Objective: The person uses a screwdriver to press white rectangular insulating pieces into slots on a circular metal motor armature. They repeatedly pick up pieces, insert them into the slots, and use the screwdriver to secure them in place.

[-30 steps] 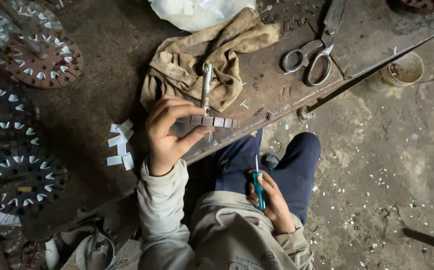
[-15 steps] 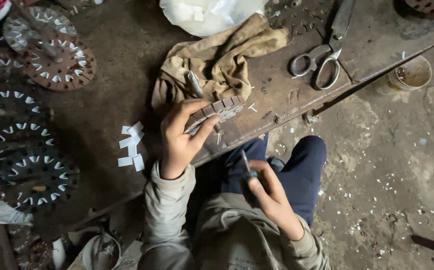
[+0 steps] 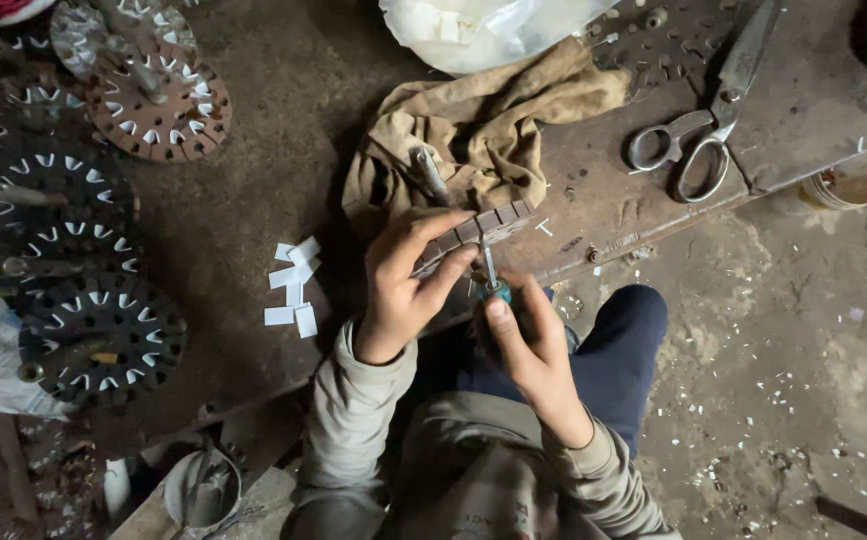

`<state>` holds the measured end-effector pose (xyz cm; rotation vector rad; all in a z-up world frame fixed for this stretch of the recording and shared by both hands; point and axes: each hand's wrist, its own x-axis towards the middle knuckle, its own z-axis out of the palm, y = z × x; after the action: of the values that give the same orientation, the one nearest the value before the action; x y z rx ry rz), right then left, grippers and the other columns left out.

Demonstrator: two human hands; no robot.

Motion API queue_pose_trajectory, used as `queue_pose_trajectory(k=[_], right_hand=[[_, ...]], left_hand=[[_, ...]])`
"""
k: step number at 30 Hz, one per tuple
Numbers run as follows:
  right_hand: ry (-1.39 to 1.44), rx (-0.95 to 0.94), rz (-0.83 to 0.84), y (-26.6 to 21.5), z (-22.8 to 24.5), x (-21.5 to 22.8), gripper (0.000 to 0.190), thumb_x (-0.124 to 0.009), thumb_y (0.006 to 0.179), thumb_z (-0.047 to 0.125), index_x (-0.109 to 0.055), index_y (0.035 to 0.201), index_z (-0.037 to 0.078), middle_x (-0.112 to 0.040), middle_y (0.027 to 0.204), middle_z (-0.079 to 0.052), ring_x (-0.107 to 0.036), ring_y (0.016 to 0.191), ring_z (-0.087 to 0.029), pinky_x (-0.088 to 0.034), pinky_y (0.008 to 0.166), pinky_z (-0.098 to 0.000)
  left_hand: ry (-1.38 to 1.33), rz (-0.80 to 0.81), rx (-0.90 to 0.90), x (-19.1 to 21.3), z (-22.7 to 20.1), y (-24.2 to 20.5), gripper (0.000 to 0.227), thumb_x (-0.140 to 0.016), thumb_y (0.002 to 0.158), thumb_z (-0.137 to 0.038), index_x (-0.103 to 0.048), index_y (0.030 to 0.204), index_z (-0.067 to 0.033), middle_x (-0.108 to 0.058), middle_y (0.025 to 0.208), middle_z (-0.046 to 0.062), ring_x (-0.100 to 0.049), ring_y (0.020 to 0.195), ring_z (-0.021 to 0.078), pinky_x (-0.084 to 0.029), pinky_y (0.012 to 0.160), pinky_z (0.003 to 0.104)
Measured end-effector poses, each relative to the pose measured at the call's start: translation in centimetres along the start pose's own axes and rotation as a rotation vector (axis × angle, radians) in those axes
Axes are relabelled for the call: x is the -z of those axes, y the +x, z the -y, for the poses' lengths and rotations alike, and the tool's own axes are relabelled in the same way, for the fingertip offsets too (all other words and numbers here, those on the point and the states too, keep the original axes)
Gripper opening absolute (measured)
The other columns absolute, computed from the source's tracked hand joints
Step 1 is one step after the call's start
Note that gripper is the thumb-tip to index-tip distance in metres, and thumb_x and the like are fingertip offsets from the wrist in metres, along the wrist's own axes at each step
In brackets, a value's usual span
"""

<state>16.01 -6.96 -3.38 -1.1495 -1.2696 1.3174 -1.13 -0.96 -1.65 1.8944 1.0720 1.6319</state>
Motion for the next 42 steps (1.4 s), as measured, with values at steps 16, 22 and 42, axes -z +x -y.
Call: queue_pose_trajectory(k=[16, 22, 42], right_hand=[[-0.095, 0.044, 0.012, 0.5, 1.0, 0.5, 0.028, -0.061, 0.105, 0.016, -0.059, 0.127, -0.001, -0.06, 0.095, 0.001, -0.051, 0.084, -0.004, -0.044, 0.074, -0.0204], [0.134, -0.049, 0.011, 0.0, 0.5, -0.5, 0.027, -0.057, 0.108, 0.022, -0.059, 0.125, 0.0, -0.058, 0.088, 0.0, -0.051, 0.076, -0.005, -0.041, 0.065, -0.0209], [-0.136, 0.037, -0.023, 0.0, 0.2, -0.1, 0.032, -0.059, 0.105, 0.021, -0.06, 0.13, 0.001, -0.059, 0.087, -0.002, -0.049, 0.075, -0.006, -0.042, 0.067, -0.0224]], left_hand=[[-0.009, 0.007, -0.024, 0.2, -0.3, 0.5, 0.025, -0.078, 0.095, -0.006, -0.068, 0.117, -0.001, -0.073, 0.11, 0.012, -0.073, 0.1, 0.028, -0.057, 0.091, 0.036], [-0.012, 0.02, -0.013, 0.1, -0.2, 0.3, 0.027, -0.076, 0.096, -0.005, -0.068, 0.122, -0.0014, -0.073, 0.106, 0.012, -0.072, 0.092, 0.0271, -0.056, 0.083, 0.036], [-0.04, 0.02, -0.043, 0.1, -0.2, 0.0, 0.025, -0.074, 0.097, -0.003, -0.067, 0.12, 0.0, -0.072, 0.108, 0.013, -0.071, 0.094, 0.0291, -0.057, 0.084, 0.037]])
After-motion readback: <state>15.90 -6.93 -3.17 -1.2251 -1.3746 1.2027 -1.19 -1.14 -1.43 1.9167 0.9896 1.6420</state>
